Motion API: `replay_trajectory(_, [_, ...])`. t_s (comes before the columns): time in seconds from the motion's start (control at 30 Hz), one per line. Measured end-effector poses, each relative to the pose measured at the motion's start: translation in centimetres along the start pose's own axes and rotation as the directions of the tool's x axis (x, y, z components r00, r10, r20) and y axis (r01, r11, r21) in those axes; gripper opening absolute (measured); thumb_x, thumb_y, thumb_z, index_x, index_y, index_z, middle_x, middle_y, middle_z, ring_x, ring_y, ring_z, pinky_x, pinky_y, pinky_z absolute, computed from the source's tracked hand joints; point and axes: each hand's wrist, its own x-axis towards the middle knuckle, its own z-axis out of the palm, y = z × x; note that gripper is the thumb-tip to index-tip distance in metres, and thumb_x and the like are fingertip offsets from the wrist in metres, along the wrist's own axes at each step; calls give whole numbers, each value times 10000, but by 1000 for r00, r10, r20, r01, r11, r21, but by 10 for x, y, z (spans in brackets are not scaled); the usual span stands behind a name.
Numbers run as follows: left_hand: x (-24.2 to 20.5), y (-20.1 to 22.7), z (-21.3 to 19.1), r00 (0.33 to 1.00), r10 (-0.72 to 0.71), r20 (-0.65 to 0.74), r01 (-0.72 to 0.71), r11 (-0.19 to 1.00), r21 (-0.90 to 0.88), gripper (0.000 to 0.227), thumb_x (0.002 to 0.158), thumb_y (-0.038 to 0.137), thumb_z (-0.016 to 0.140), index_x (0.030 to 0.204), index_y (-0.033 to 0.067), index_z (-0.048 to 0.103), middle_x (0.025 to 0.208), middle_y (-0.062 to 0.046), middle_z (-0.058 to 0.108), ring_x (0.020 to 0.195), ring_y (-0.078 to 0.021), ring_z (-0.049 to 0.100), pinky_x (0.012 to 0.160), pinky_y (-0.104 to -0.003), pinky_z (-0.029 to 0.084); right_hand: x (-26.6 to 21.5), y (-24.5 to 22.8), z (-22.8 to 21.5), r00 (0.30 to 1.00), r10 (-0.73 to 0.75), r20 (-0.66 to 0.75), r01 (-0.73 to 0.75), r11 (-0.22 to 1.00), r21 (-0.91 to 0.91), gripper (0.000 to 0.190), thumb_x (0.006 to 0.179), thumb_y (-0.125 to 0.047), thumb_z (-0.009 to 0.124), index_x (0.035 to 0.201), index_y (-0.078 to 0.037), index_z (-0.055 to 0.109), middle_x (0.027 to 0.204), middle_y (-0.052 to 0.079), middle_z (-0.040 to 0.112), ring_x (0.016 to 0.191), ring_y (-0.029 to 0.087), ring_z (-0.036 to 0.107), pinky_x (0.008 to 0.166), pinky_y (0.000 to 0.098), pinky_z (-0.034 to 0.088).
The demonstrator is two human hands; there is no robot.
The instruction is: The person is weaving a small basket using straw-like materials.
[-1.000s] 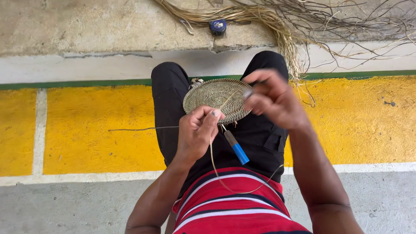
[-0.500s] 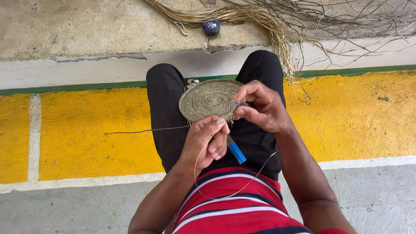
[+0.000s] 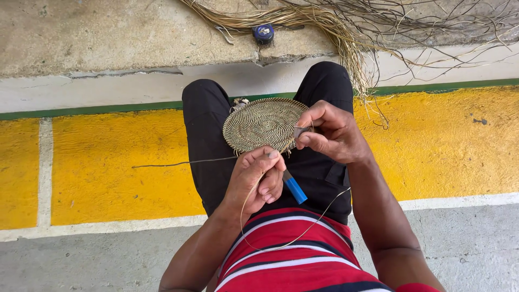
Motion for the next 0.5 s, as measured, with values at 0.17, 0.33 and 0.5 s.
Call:
replay_trajectory(0.17, [0,1,0,1000,-5,2,5,1000,-8,265,1088,140,505,894,-11,606,489,0,416,377,-78,374,369,-269,366,5,-8,5,998,33,51,-35,999,34,248,1025,-17,678,1241,-7,555,1059,72,669,943,106,680,843,257,579])
replay_trajectory(0.33, [-2,0,1,1000,-19,14,19,1000,-20,259,1087,140,510,897,-12,601,491,0,416,379,-76,377,365,-266,364,3,-10,4,999,24,37,-24,1000,14,230,1012,-7,686,1213,-4,573,1049,73,669,928,110,686,828,261,584])
replay_trajectory(0.5, [-3,0,0,1000,-13,28,13,1000,4,265,1086,148,511,897,-14,602,492,-4,419,375,-80,378,355,-268,363,4,-14,2,1000,-6,1,6,1000,-28,179,986,-6,714,1149,8,643,1030,90,683,895,118,694,795,267,592])
